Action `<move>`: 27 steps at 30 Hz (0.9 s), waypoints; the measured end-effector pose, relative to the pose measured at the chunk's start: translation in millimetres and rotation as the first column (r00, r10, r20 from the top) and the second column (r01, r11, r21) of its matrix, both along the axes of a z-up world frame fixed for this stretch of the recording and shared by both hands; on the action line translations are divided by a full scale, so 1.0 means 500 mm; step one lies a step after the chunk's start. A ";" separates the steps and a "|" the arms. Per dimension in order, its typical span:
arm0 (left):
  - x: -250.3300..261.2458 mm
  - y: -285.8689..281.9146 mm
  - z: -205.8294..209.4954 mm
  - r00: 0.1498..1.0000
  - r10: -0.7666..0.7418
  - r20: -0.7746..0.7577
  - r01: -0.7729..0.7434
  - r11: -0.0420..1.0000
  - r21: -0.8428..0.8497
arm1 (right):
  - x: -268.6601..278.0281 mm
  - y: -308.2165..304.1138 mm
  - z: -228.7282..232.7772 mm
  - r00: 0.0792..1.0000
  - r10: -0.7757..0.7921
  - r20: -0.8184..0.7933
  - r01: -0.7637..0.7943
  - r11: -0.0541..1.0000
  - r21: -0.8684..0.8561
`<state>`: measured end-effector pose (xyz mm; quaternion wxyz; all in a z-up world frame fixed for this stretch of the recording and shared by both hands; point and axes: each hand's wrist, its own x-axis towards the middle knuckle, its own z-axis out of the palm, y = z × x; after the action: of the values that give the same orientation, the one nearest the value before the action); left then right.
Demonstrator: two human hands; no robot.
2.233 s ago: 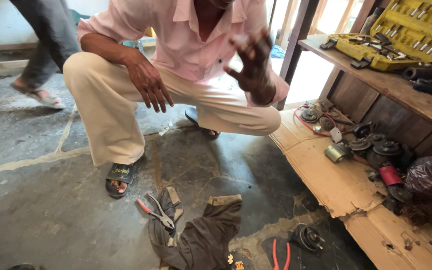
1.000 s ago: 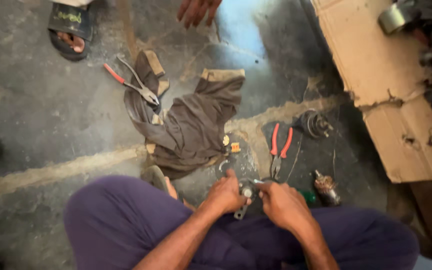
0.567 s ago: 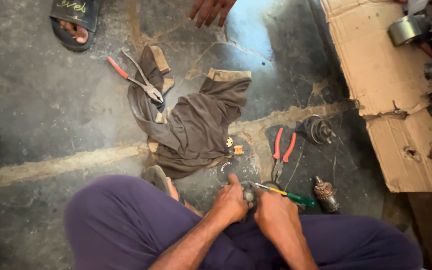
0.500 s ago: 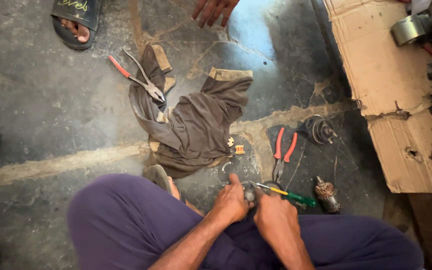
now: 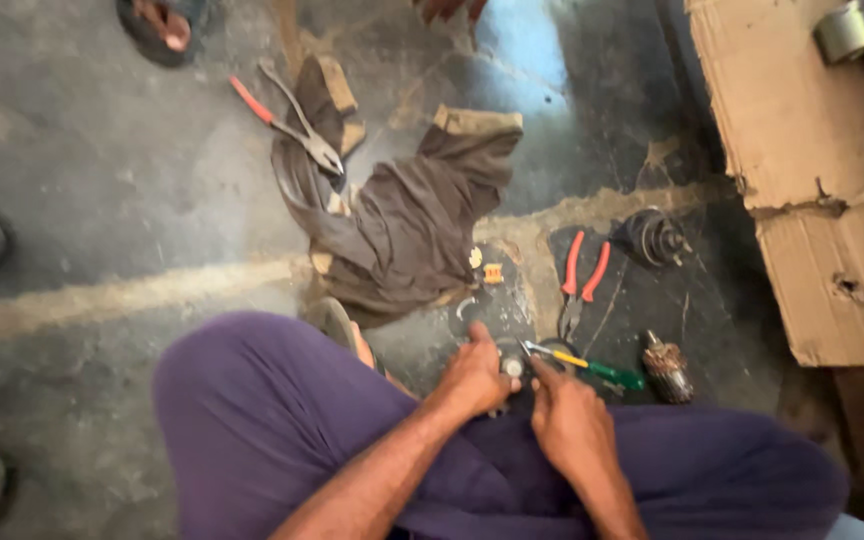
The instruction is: The person sits on the floor and uses a screwdriver to scrape and clean the surface of a cylindrical electrical component, likely a motor armature. They rotate the component to access different areas and continue the scraping motion throughout the clip.
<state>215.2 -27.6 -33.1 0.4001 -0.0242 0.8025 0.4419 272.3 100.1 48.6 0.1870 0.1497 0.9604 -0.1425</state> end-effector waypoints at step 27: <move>0.001 0.002 0.007 0.998 -0.063 0.009 0.063 0.997 -0.050 | -0.005 -0.049 0.023 0.974 0.205 0.094 -0.222 0.947 0.233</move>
<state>215.6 -26.5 -29.4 0.4163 -0.0106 0.8122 0.4086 269.7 75.7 60.1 0.2145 0.0715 0.9741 0.0019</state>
